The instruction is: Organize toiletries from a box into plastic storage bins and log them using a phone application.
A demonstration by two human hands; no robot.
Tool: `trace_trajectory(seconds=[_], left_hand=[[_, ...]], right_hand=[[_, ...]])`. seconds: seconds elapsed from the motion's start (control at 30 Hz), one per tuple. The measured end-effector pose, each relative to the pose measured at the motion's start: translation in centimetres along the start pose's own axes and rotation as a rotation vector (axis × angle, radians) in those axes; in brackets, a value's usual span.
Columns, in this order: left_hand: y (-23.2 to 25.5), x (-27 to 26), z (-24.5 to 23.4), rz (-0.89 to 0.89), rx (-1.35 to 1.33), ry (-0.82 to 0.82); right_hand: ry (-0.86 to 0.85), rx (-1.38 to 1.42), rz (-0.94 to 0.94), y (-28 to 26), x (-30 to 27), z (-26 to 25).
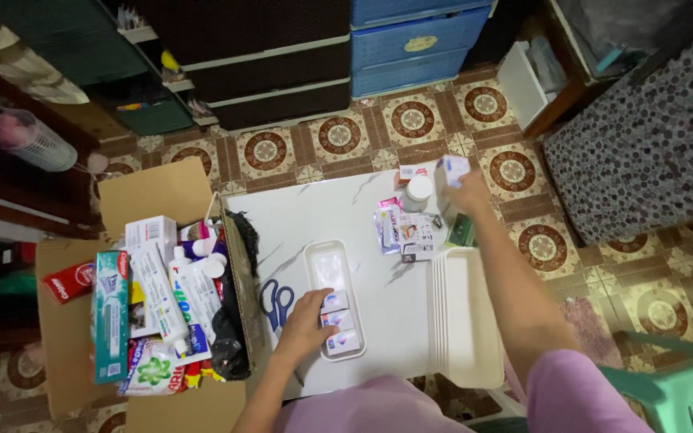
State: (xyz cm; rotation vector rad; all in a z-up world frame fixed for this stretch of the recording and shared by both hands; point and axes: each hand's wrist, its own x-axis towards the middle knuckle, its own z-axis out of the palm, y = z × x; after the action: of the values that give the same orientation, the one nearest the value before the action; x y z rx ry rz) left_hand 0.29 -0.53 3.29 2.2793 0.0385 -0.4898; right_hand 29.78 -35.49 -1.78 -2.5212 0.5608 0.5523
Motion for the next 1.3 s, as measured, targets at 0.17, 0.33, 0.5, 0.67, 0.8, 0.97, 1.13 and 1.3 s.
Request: trace_trajectory(seconds=[0.17, 0.33, 0.5, 0.67, 0.8, 0.97, 1.13, 1.3], left_hand=[[-1.2, 0.3, 0.6, -0.003, 0.04, -0.004], [0.3, 0.3, -0.2, -0.107, 0.074, -0.049], [-1.7, 0.8, 1.3, -0.123, 0.082, -0.022], [-3.0, 0.5, 2.4, 0.072, 0.102, 0.207], [-1.8, -0.1, 1.8, 0.042, 0.116, 0.252], [-1.6, -0.6, 1.7, 0.069, 0.007, 0.347], [-1.9, -0.3, 1.3, 0.048, 0.056, 0.156], [-3.7, 0.9, 1.9, 0.112, 0.15, 0.012]], right_hand=[[0.19, 0.333, -0.214, -2.2, -9.3, -7.1], [0.115, 0.311, -0.508, -3.8, -15.4, -7.0], [-0.181, 0.249, -0.54, -7.5, -21.4, -1.1], [-0.38, 0.062, -0.53, -9.8, -24.6, 5.9], [-0.27, -0.085, -0.72, -8.2, -20.1, 13.8], [-0.343, -0.388, -0.717, -8.0, -17.3, 18.4], [-0.46, -0.407, -0.643, -7.4, -17.3, 20.0], [-0.39, -0.361, -0.615, -6.9, -17.2, 18.0]])
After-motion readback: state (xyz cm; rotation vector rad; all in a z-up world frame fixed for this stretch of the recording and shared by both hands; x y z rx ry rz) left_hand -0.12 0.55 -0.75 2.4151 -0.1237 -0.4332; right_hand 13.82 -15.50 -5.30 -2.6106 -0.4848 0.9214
